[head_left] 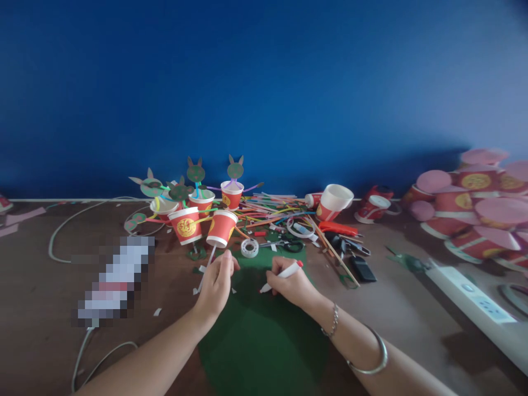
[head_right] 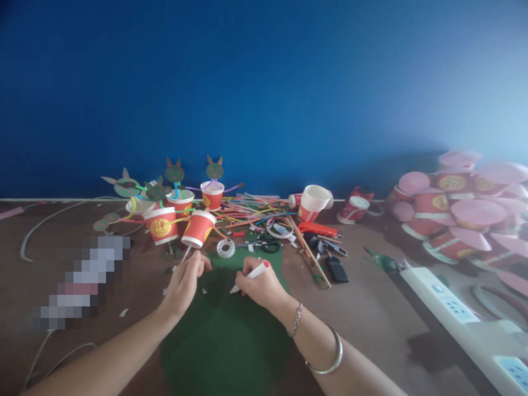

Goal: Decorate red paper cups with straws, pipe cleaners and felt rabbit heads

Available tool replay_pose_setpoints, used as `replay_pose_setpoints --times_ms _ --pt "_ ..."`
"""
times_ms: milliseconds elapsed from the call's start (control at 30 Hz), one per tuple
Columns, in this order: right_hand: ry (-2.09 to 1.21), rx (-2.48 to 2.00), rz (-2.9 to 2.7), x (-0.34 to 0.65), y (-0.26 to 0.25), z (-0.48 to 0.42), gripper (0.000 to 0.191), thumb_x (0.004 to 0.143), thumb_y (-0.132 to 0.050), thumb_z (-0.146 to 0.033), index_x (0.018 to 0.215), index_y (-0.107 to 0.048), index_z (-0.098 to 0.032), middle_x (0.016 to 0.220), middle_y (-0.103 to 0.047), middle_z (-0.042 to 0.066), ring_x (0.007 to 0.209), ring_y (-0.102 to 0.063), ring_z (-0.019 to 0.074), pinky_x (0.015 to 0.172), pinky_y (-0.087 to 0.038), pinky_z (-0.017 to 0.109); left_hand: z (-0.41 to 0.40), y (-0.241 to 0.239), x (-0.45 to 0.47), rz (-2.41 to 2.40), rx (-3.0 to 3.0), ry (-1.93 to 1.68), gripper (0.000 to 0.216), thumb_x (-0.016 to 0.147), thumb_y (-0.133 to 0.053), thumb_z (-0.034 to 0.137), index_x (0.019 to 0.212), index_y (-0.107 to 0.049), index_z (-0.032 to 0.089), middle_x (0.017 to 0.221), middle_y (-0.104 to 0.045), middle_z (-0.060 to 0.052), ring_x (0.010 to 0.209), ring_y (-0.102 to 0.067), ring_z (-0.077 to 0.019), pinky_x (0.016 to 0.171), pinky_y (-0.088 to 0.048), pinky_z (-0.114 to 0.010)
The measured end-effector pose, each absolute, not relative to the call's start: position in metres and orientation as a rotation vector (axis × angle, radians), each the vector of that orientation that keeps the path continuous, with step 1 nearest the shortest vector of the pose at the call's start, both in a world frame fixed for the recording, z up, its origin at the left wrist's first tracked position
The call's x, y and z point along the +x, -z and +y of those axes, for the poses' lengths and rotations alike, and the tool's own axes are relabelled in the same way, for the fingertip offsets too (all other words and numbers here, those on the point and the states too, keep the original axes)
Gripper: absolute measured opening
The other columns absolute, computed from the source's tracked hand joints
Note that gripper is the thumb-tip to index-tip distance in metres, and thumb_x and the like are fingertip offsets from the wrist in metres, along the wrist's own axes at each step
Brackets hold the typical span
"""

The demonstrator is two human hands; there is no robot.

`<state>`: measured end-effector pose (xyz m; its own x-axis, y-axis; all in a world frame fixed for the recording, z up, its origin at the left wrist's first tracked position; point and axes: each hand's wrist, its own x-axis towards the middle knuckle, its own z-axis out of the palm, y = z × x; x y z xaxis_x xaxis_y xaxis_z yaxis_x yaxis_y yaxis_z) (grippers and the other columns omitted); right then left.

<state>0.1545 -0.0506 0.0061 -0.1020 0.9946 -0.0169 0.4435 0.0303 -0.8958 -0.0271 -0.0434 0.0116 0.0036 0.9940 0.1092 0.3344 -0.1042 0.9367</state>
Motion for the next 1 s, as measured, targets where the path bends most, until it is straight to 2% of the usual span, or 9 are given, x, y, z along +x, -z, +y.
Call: replay_pose_setpoints --times_ms 333,567,733,1000 --pt "-1.106 -1.518 -1.381 0.156 -0.010 -0.048 0.021 0.069 -0.051 -0.023 0.053 -0.037 -0.022 0.038 -0.050 -0.006 0.038 -0.050 0.0096 0.039 -0.031 0.017 -0.043 -0.012 -0.027 1.413 1.519 -1.156 0.047 0.090 -0.027 0.050 0.059 -0.048 0.020 0.054 -0.035 0.003 0.055 -0.040 -0.0143 0.054 -0.034 -0.026" --pt "-1.031 -1.542 -1.314 0.163 -0.007 -0.041 0.022 0.070 -0.052 -0.025 0.052 -0.040 -0.021 0.039 -0.052 -0.005 0.038 -0.047 0.0094 0.041 -0.031 0.019 -0.044 -0.012 -0.028 1.359 1.474 -1.199 0.049 0.090 -0.024 0.052 0.055 -0.038 0.021 0.057 -0.043 0.000 0.062 -0.046 -0.0152 0.062 -0.041 -0.026" --pt "-0.972 -1.534 -1.259 0.168 -0.004 -0.037 0.022 0.069 -0.052 -0.024 0.052 -0.040 -0.021 0.037 -0.050 -0.005 0.039 -0.048 0.0099 0.044 -0.035 0.019 -0.045 -0.012 -0.028 1.370 1.412 -1.135 0.050 0.089 -0.021 0.055 0.053 -0.032 0.022 0.062 -0.050 -0.002 0.060 -0.047 -0.0145 0.054 -0.040 -0.025" --pt "-1.117 -1.485 -1.427 0.168 -0.009 -0.044 0.019 0.064 -0.050 -0.021 0.051 -0.037 -0.022 0.035 -0.046 -0.007 0.034 -0.046 0.0087 0.036 -0.029 0.017 -0.044 -0.008 -0.028 1.366 1.415 -1.136 0.050 0.089 -0.021 0.055 0.053 -0.031 0.022 0.066 -0.054 -0.003 0.061 -0.049 -0.0145 0.053 -0.041 -0.024"
